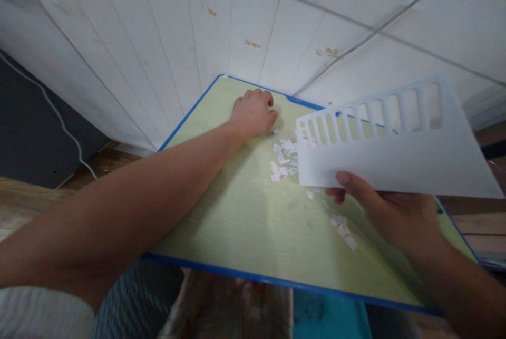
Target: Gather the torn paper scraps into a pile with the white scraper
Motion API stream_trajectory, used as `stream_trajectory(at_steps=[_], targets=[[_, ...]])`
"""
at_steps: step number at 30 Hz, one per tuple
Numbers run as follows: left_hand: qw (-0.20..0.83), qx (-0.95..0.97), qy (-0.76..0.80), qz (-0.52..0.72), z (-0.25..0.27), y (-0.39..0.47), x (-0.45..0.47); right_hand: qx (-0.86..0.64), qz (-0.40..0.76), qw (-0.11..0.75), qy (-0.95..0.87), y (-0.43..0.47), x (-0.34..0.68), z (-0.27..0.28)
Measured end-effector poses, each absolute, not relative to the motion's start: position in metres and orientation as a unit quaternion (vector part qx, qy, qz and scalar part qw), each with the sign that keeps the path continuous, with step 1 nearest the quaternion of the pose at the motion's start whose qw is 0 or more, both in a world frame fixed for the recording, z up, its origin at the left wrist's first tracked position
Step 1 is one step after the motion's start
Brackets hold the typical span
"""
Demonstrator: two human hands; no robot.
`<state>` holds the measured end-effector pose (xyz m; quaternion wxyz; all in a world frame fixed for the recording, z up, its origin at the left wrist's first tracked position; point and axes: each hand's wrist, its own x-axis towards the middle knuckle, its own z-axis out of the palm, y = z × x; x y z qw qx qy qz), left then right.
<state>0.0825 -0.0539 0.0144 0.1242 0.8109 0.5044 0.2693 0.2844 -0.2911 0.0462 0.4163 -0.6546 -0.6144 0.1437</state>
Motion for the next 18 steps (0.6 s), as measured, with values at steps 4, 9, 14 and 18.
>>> stream_trajectory(at_steps=[4, 9, 14, 18], targets=[[0.137, 0.799, 0.509, 0.289, 0.014, -0.051, 0.082, -0.640, 0.091, 0.363, -0.671, -0.294, 0.272, 0.058], [0.156, 0.786, 0.507, 0.317, 0.017, -0.050, 0.081, -0.639, 0.048, 0.268, -0.720, -0.317, 0.276, 0.093], [0.162, 0.783, 0.501, 0.332, 0.019, -0.049, 0.080, -0.660, 0.022, 0.220, -0.718, -0.335, 0.271, 0.096], [0.169, 0.779, 0.502, 0.335, 0.019, -0.050, 0.080, -0.665, 0.019, 0.179, -0.725, -0.332, 0.257, 0.088]])
